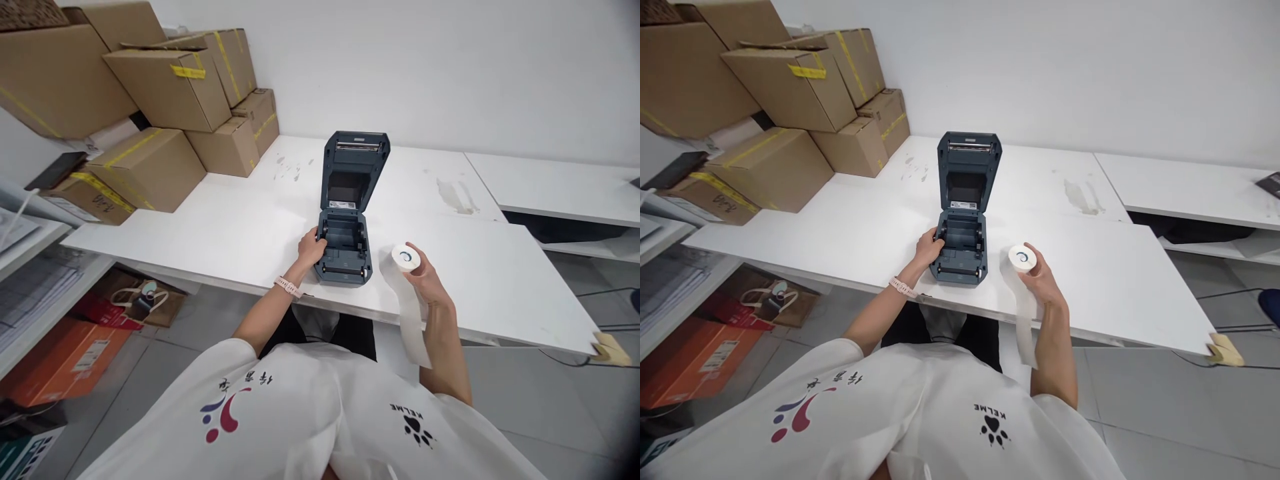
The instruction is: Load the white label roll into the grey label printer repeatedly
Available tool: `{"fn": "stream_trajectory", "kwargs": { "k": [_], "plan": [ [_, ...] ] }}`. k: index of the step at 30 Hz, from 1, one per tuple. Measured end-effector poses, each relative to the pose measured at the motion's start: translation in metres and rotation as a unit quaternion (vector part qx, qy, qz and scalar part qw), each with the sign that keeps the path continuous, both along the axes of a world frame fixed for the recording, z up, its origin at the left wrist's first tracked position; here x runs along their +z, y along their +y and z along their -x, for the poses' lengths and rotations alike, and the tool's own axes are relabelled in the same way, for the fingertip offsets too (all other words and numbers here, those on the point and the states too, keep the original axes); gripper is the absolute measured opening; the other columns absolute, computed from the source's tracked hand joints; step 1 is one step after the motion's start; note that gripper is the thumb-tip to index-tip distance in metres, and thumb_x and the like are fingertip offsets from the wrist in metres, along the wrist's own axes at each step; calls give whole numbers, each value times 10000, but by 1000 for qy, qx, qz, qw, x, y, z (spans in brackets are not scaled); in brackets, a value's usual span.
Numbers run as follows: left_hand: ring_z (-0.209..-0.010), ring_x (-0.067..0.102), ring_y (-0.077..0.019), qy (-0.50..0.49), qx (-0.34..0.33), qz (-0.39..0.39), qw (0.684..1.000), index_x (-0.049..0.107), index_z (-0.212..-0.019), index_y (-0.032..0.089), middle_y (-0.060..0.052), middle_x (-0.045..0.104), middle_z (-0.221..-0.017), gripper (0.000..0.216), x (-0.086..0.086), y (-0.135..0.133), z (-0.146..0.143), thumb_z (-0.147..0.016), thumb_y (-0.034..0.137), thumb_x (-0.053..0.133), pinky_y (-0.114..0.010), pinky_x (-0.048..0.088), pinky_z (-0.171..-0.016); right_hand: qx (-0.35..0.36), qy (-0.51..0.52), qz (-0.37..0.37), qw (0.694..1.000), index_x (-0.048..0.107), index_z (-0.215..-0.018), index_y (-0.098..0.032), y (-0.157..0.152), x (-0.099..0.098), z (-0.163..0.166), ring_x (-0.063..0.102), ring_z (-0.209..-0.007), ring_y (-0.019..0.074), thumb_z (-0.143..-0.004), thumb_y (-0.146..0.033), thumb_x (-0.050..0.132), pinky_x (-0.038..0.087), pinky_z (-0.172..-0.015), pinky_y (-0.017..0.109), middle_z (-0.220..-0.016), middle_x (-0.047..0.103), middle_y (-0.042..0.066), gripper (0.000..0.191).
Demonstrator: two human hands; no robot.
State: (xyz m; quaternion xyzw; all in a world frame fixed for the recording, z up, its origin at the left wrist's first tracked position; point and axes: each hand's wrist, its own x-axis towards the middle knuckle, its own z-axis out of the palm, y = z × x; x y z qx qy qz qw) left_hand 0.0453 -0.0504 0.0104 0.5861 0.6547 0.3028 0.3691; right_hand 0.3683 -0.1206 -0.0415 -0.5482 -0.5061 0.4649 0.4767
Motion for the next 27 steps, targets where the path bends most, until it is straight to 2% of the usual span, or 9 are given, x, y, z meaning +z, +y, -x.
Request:
{"fn": "stream_trajectory", "kwargs": {
  "k": [2,7,10,12,15,18,20,22,27],
  "plan": [
    [-1076,681,-291,-9,1,-4,1000,626,-1355,232,-69,737,-1233,555,-1,0,0,-812,211,518,-377,518,-897,-10,-23,18,1000,316,-1582,-291,-4,0,7,563,-1378,322,-645,-433,874,489,-1137,486,-1514,559,109,1100],
    [-1051,683,-298,-12,3,-10,1000,637,-1336,232,-71,742,-1215,549,-3,-1,0,-800,209,521,-391,519,-892,-54,-60,9,997,623,-1295,-203,-4,12,26,630,-1272,389,-600,-455,881,533,-1061,527,-1368,672,152,784],
    [-1049,684,-298,-4,2,-10,1000,640,-1326,231,-72,743,-1209,546,-3,0,0,-795,203,516,-389,518,-887,-4,-32,-44,999,639,-1280,-229,7,40,42,622,-1281,375,-625,-508,862,543,-1050,488,-1371,677,128,746],
    [-1062,683,-302,7,0,-12,1000,642,-1319,225,-79,744,-1205,537,-1,0,0,-798,204,514,-388,518,-886,38,-66,-106,991,615,-1325,-250,20,68,58,597,-1309,364,-639,-506,862,517,-1078,479,-1396,659,100,772],
    [-1078,682,-310,39,-9,-15,999,666,-1270,229,-82,751,-1180,498,2,1,0,-799,196,510,-393,513,-897,124,-203,-172,956,565,-1383,-276,46,110,86,575,-1314,358,-651,-479,863,483,-1093,500,-1422,615,74,817],
    [-1098,680,-315,56,-17,-11,998,660,-1264,236,-81,747,-1203,491,5,2,0,-805,185,495,-392,511,-897,215,-377,-180,883,562,-1382,-282,74,132,115,608,-1227,360,-681,-422,830,489,-1037,522,-1349,622,97,764],
    [-1106,679,-313,59,-19,-9,998,649,-1269,236,-82,743,-1218,488,5,1,0,-812,180,488,-385,513,-892,254,-472,-176,826,583,-1351,-251,88,134,128,622,-1176,374,-685,-376,809,481,-1009,537,-1264,649,123,715],
    [-1101,682,-307,60,-20,-7,998,648,-1259,241,-79,747,-1204,472,5,1,0,-820,180,486,-375,515,-888,271,-517,-162,796,579,-1343,-235,96,128,134,616,-1187,381,-686,-359,795,465,-1015,533,-1270,654,133,702],
    [-1118,676,-303,61,-15,-5,998,645,-1260,243,-79,745,-1199,465,2,1,0,-826,178,489,-373,513,-900,283,-500,-105,812,502,-1430,-248,98,116,129,589,-1252,373,-736,-440,753,466,-1010,489,-1394,606,127,762]
  ]
}}
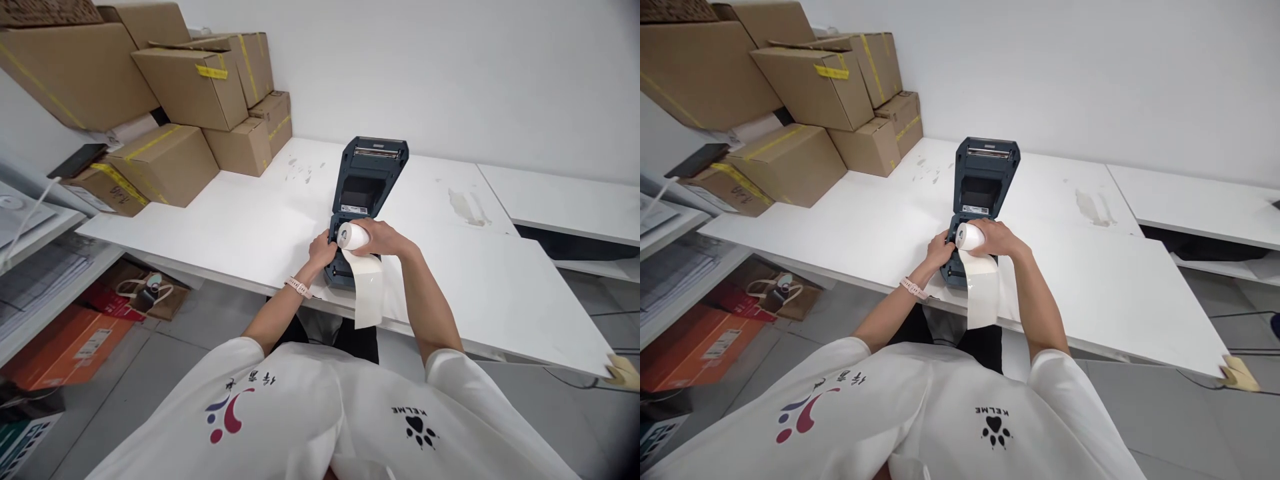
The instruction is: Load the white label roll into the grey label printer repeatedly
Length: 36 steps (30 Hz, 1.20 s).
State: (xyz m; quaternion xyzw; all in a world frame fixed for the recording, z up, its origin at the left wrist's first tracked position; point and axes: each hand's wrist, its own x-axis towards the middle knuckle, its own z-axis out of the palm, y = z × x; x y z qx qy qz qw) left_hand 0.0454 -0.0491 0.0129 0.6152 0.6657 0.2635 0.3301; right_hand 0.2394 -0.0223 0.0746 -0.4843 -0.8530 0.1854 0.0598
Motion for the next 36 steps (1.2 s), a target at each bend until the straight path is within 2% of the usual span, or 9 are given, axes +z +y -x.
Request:
{"fn": "stream_trajectory", "kwargs": {
  "k": [9,14,19,21,23,26,29,31,36],
  "plan": [
    [-1060,689,-305,-12,-1,-11,1000,650,-1227,243,-76,752,-1158,460,-4,1,0,-802,175,487,-376,514,-852,21,-67,1,998,462,-1492,-247,-2,6,5,566,-1219,375,-799,-513,680,394,-1064,523,-1263,631,156,774],
    [-1033,692,-297,-21,0,-14,1000,660,-1209,243,-74,756,-1128,452,-3,0,0,-799,166,483,-375,516,-859,26,-72,8,997,457,-1516,-218,8,-12,8,560,-1271,421,-866,-561,610,372,-1085,575,-1356,630,193,751],
    [-1034,690,-283,-41,1,-14,999,671,-1183,254,-53,759,-1118,437,-3,0,1,-794,157,495,-365,518,-875,-11,105,-34,994,683,-1282,-247,4,-19,8,632,-1217,363,-891,-502,596,449,-1060,537,-1275,714,103,475],
    [-1022,691,-283,-54,-1,-14,998,672,-1195,254,-53,758,-1120,447,-3,-1,1,-796,156,495,-362,519,-863,-77,255,-101,959,746,-1064,-248,2,-7,7,681,-1095,311,-922,-537,555,512,-993,482,-1106,756,67,374],
    [-997,694,-288,-65,-2,-11,998,672,-1215,252,-61,759,-1113,462,-3,-2,2,-796,157,500,-364,520,-841,-178,363,-237,884,725,-968,-246,7,11,5,664,-1078,297,-961,-571,496,497,-1023,494,-1024,731,69,398],
    [-974,694,-292,-78,0,-6,997,667,-1250,249,-67,758,-1128,492,-3,-3,2,-792,166,507,-368,521,-808,-232,416,-364,800,637,-1215,-296,33,41,-1,476,-1371,309,-980,-660,424,338,-1193,547,-1305,633,70,483],
    [-980,693,-287,-84,6,-4,996,673,-1250,247,-58,759,-1144,498,-2,-2,2,-783,175,515,-367,525,-816,-193,428,-259,844,403,-1495,-313,68,61,-7,220,-1551,282,-955,-784,263,207,-1268,537,-1579,431,19,730],
    [-992,693,-279,-84,10,-1,996,680,-1246,252,-47,763,-1142,482,0,-3,2,-794,192,523,-364,529,-841,-168,427,-156,875,334,-1539,-245,81,68,-8,258,-1535,242,-943,-807,131,214,-1273,473,-1610,400,30,844],
    [-1218,645,-263,-191,-28,-2,981,595,-1384,295,-43,677,-1376,486,-7,-21,10,-909,372,523,-349,517,-976,-167,446,-164,864,585,-1309,-288,45,70,-7,487,-1369,213,-938,-805,133,352,-1229,390,-1441,591,-10,780]
  ]
}}
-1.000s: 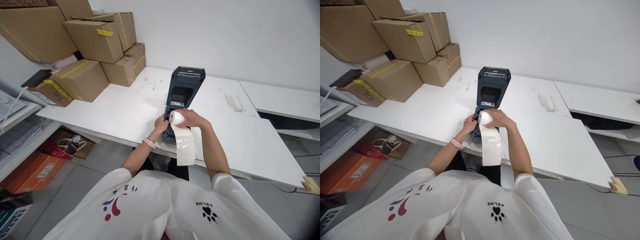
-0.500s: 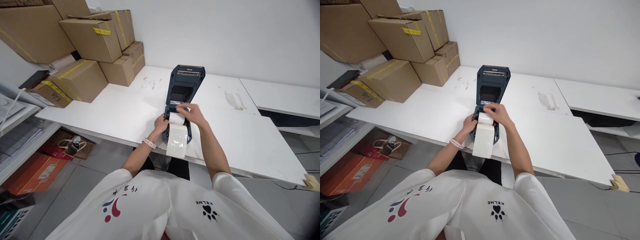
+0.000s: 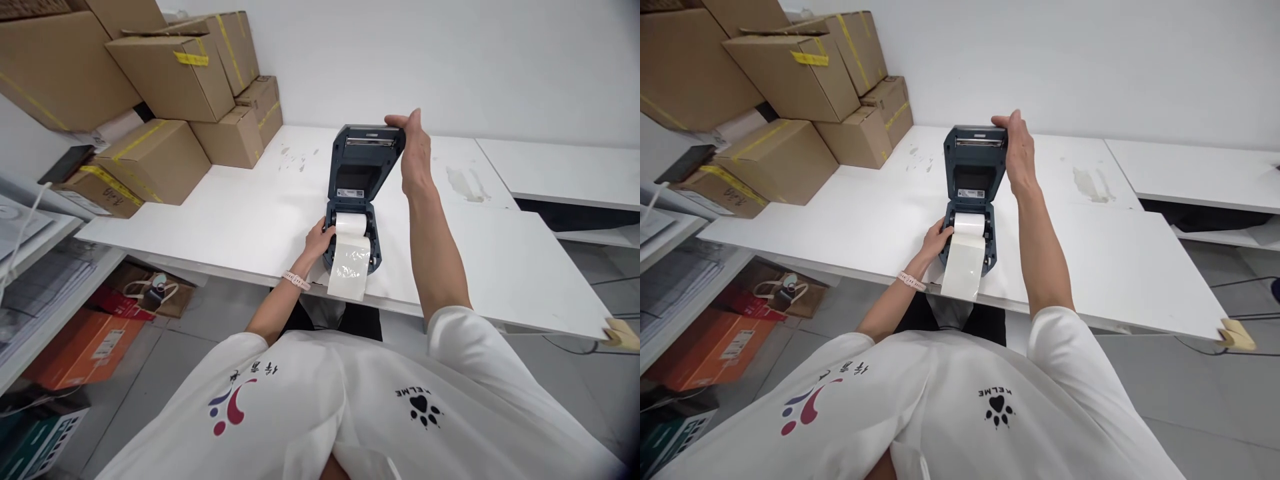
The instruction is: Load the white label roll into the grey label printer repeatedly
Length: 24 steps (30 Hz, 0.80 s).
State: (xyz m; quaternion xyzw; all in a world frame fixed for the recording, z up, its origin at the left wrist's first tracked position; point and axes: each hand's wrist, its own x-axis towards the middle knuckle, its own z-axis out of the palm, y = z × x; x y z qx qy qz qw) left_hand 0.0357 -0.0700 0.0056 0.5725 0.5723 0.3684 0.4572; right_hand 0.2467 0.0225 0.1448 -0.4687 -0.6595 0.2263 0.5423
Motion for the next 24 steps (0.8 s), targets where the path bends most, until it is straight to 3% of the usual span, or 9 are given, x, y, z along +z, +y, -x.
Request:
{"fn": "stream_trajectory", "kwargs": {
  "k": [2,5,8,10,13,15,17,20,24],
  "plan": [
    [-1350,569,-256,-78,9,32,996,490,-1487,274,-73,555,-1529,580,-8,-15,7,-946,483,493,-336,506,-1024,-20,3,-33,999,649,-1186,-317,-34,-8,0,546,-1299,238,-966,-768,186,403,-1191,433,-1313,660,4,682],
    [-1403,530,-254,-162,50,97,981,332,-1583,205,-134,447,-1607,695,-15,-38,21,-982,546,403,-341,512,-1046,-14,-16,-31,999,658,-1163,-307,-84,-34,2,597,-1221,286,-997,-679,334,438,-1127,520,-1175,689,43,521],
    [-1497,419,-234,-164,69,71,981,271,-1607,246,-92,344,-1671,699,-6,-51,29,-997,579,350,-333,465,-1120,3,-56,14,998,640,-1226,-333,-122,-74,6,532,-1335,318,-922,-624,563,383,-1173,553,-1304,636,42,428],
    [-1564,292,-228,-131,57,36,989,245,-1611,313,-28,255,-1711,711,7,-55,27,-985,622,375,-339,402,-1183,-3,-35,73,997,542,-1365,-384,-137,-102,11,393,-1478,308,-872,-620,628,306,-1238,548,-1530,484,19,554],
    [-1594,199,-269,-102,35,40,993,180,-1624,347,-9,167,-1734,834,22,-54,15,-925,669,500,-379,371,-1214,-28,59,182,981,228,-1570,-406,-146,-132,17,181,-1591,281,-825,-652,654,242,-1279,538,-1707,199,4,893],
    [-1572,261,-302,-115,8,67,991,178,-1627,313,-56,221,-1719,915,25,-54,6,-884,641,599,-400,409,-1191,-17,108,239,965,51,-1616,-385,-147,-141,18,148,-1602,274,-801,-680,660,292,-1270,516,-1724,140,18,1059],
    [-1498,408,-315,-147,-31,82,985,254,-1607,274,-101,369,-1656,874,22,-55,0,-883,594,625,-410,470,-1137,27,136,279,950,-14,-1626,-380,-147,-144,16,239,-1578,276,-800,-700,646,383,-1234,495,-1714,185,22,1105],
    [-1366,561,-303,-177,-60,70,980,409,-1522,242,-115,537,-1537,716,14,-55,-3,-905,546,607,-409,519,-1071,78,144,301,939,35,-1628,-404,-147,-144,11,375,-1512,292,-797,-704,644,442,-1200,514,-1676,302,3,1073],
    [-1328,589,-302,-162,-26,37,986,497,-1433,208,-126,603,-1467,659,4,-48,-5,-870,516,645,-408,519,-1056,69,136,287,946,66,-1629,-403,-149,-146,9,386,-1503,309,-791,-695,646,431,-1205,537,-1658,349,0,1060]
  ]
}}
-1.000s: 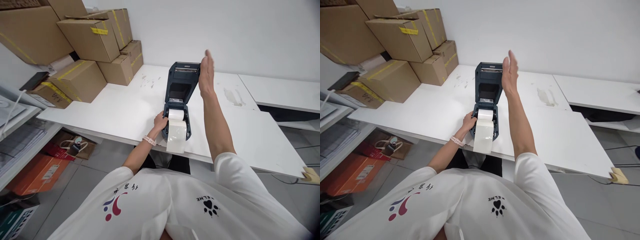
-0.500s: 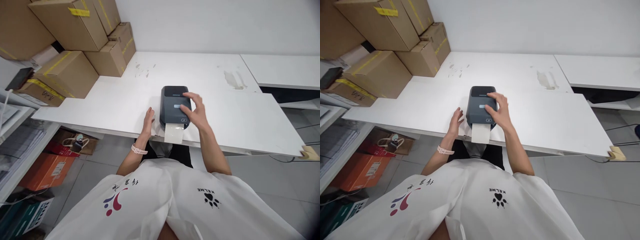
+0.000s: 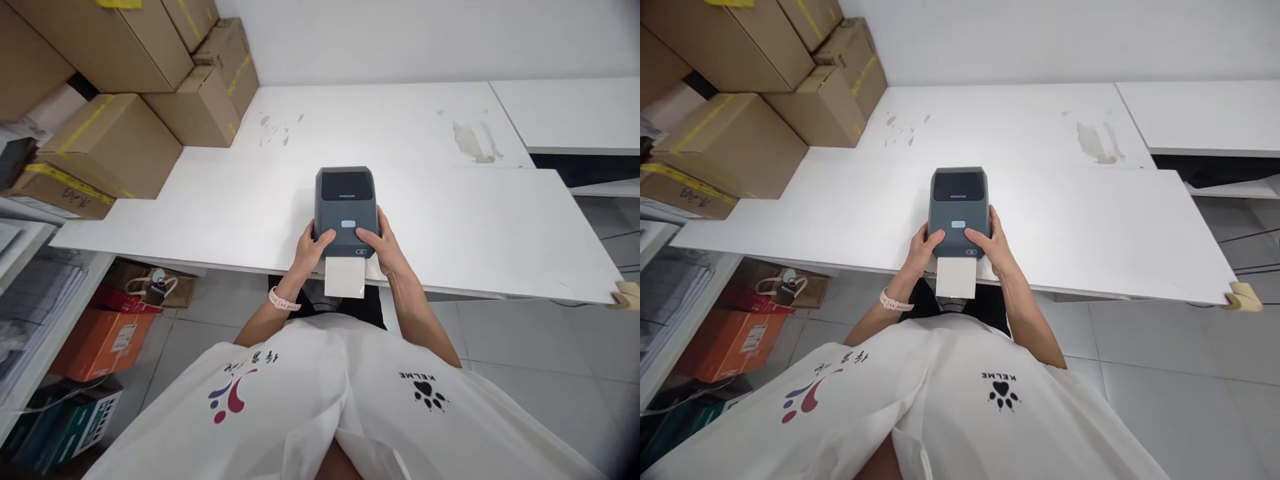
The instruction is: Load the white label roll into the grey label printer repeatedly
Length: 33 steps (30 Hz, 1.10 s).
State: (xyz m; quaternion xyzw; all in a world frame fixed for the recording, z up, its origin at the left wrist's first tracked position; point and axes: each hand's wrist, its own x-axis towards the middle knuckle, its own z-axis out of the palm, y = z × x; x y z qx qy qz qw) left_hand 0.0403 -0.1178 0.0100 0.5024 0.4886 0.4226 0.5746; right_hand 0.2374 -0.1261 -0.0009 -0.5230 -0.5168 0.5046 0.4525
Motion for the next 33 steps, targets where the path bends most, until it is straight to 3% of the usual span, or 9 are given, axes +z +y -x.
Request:
{"fn": "stream_trajectory", "kwargs": {
  "k": [6,8,10,15,18,23,29,31,33],
  "plan": [
    [-1289,599,-265,44,-1,-23,999,482,-1433,203,-134,581,-1470,671,-5,-17,8,-875,546,624,-344,522,-1000,2,-32,-22,999,65,-1632,-378,-1,0,5,387,-1504,286,-838,-688,568,421,-1215,517,-1652,360,-5,990],
    [-1184,633,-243,119,35,-17,992,484,-1413,191,-144,607,-1408,710,-8,-37,16,-828,539,687,-326,531,-923,-16,-12,-12,1000,96,-1629,-351,-1,-1,7,399,-1498,279,-824,-666,597,409,-1224,501,-1655,356,13,999],
    [-963,654,-191,175,52,6,983,603,-1215,186,-106,688,-1192,548,-13,-56,23,-817,551,693,-308,522,-808,-35,12,-2,999,118,-1626,-322,-1,-2,9,416,-1488,277,-811,-642,622,399,-1228,493,-1653,360,34,1010],
    [-530,445,-79,36,-138,137,980,580,-687,186,38,516,-597,385,-8,-71,24,-784,540,699,-238,329,-519,-36,20,-3,999,114,-1621,-345,-3,-4,13,439,-1469,279,-816,-643,602,438,-1191,500,-1649,366,33,988],
    [-489,397,-59,-3,-131,114,985,548,-632,188,62,452,-542,372,13,-67,21,-779,484,718,-232,285,-506,-63,18,9,998,99,-1622,-321,-2,1,13,392,-1498,287,-796,-589,633,419,-1200,493,-1675,305,53,1019],
    [-484,460,-72,-6,-124,39,991,655,-621,185,9,586,-565,386,43,-68,29,-854,491,642,-248,330,-498,-78,-131,-53,987,160,-1614,-331,10,24,13,211,-1565,322,-787,-453,646,302,-1245,557,-1698,212,44,966],
    [-549,510,-90,-21,62,-49,997,690,-703,190,-2,616,-633,350,31,-54,35,-886,479,620,-230,378,-502,-51,-244,-81,965,244,-1581,-336,28,43,13,213,-1547,375,-704,-332,676,221,-1235,653,-1661,277,59,978],
    [-771,640,-137,12,122,-86,989,725,-915,211,-43,721,-886,267,20,-45,32,-886,458,628,-237,483,-613,-63,-240,-85,965,270,-1571,-348,26,40,12,252,-1532,378,-705,-359,706,210,-1235,664,-1647,304,61,969],
    [-1180,634,-210,53,135,-100,984,663,-1229,257,-80,672,-1321,399,8,-39,27,-903,482,617,-302,552,-875,-66,-202,-85,973,261,-1575,-369,19,30,9,270,-1534,358,-745,-440,721,229,-1243,641,-1652,310,50,951]
  ]
}}
